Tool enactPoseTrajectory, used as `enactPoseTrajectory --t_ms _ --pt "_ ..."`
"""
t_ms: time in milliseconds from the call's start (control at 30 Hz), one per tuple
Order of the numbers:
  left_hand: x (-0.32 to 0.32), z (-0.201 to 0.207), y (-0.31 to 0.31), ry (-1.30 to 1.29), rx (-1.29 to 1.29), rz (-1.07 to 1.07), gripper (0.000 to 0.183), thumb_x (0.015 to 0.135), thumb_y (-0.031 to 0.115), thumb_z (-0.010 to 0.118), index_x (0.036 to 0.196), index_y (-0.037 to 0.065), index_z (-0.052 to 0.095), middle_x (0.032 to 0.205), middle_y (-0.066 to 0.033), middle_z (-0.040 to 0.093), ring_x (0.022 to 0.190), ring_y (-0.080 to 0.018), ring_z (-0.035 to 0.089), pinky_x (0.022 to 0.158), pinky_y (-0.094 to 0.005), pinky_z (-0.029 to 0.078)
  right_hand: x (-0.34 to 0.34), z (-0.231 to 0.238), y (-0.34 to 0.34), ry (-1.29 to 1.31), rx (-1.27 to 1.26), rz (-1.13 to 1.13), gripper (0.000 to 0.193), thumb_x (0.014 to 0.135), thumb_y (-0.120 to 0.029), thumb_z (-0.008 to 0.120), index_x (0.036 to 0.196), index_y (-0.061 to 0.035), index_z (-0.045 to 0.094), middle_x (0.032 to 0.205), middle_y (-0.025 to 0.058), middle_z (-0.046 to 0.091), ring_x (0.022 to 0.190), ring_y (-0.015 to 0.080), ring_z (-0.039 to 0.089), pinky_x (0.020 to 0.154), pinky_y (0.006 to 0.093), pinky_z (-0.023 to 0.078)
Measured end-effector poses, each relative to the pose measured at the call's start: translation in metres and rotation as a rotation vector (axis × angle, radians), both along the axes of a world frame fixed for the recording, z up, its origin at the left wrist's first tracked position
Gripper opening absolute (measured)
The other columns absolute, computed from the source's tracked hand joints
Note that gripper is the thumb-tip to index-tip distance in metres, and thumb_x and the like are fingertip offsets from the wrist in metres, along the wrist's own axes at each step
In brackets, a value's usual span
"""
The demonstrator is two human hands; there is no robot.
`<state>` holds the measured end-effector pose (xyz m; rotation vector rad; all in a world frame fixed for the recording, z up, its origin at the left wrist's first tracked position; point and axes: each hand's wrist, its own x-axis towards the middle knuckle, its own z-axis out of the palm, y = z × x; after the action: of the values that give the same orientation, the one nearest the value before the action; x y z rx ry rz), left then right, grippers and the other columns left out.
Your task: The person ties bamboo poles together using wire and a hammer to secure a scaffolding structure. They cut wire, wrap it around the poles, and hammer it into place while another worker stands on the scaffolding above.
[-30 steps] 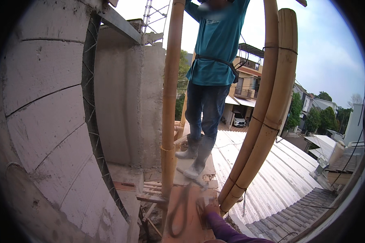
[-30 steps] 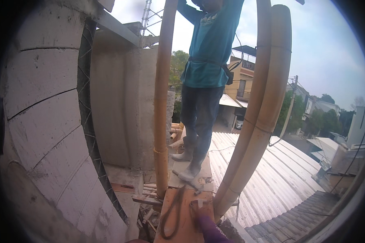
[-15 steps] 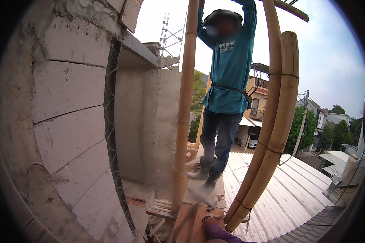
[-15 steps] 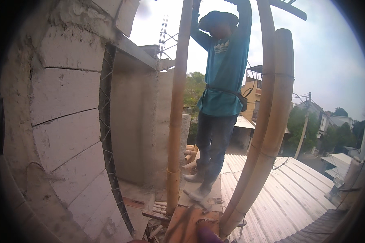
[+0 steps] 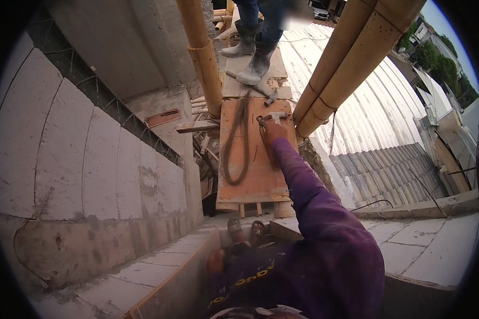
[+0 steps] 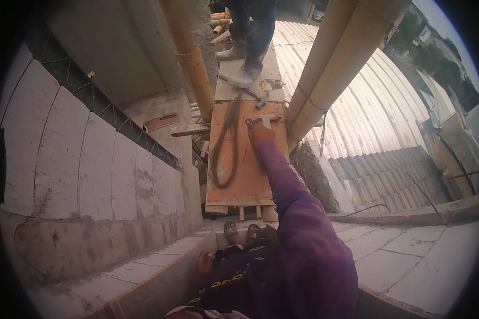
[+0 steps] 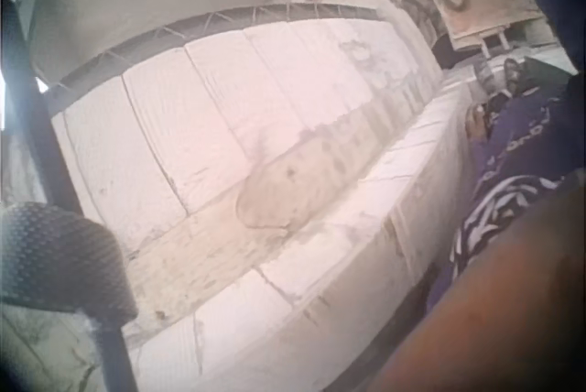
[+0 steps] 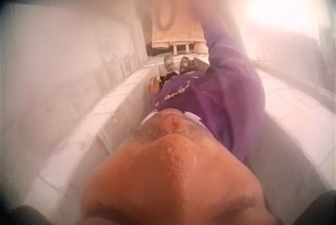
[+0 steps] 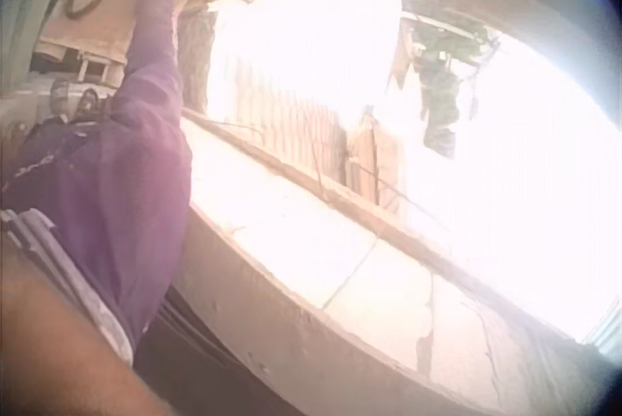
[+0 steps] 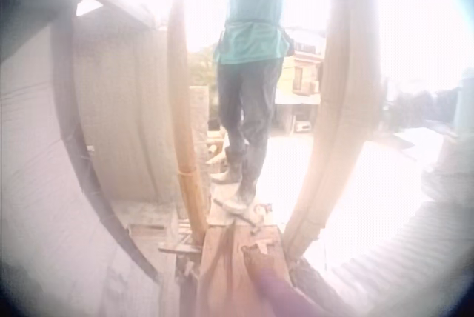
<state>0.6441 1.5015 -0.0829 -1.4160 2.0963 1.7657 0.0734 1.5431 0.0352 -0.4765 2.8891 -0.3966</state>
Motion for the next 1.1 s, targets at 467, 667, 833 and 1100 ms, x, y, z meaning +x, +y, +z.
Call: enactPoseTrajectory --t_ms 467,667,833,1100 --pt "-0.098 -0.077 -0.042 0.118 0.012 -0.189 0.051 0.091 0.039 0.061 0.127 0.003 0.065 0.117 -0.0194 0.070 0.113 -0.0340 0.067 0.099 -0.0459 0.050 -0.002 0.224 0.085 0.190 -1.005 0.186 0.038 0.089 -0.011 0.075 0.120 -0.0003 0.056 0.105 0.0133 0.073 0.098 0.0232 0.071 0.082 0.0370 0.056" --pt "-0.173 0.042 -0.073 0.187 -0.147 -0.104 0.050 0.092 0.038 0.060 0.127 0.003 0.066 0.118 -0.0195 0.070 0.113 -0.0348 0.066 0.099 -0.0464 0.049 0.045 0.325 -0.001 -0.197 -1.619 0.441 0.032 0.099 -0.020 0.065 0.123 0.0002 0.061 0.099 0.0053 0.065 0.076 0.0107 0.059 0.067 0.0262 0.051" --pt "-0.209 0.083 -0.077 0.315 -0.214 -0.189 0.048 0.092 0.036 0.060 0.126 0.003 0.066 0.118 -0.0196 0.070 0.113 -0.0355 0.065 0.099 -0.0469 0.049 0.040 0.330 -0.004 -0.142 -1.499 0.399 0.026 0.106 -0.025 0.058 0.113 -0.0013 0.064 0.095 0.0092 0.071 0.065 0.0081 0.056 0.057 0.0250 0.048" --pt "-0.217 0.131 -0.088 0.456 -0.389 -0.191 0.046 0.092 0.034 0.060 0.125 0.003 0.066 0.118 -0.0198 0.069 0.114 -0.0365 0.064 0.100 -0.0476 0.049 0.064 0.351 -0.002 -0.320 -1.373 0.494 0.029 0.106 -0.022 0.055 0.118 0.0026 0.064 0.093 0.0114 0.073 0.050 0.0060 0.051 0.046 0.0217 0.044"
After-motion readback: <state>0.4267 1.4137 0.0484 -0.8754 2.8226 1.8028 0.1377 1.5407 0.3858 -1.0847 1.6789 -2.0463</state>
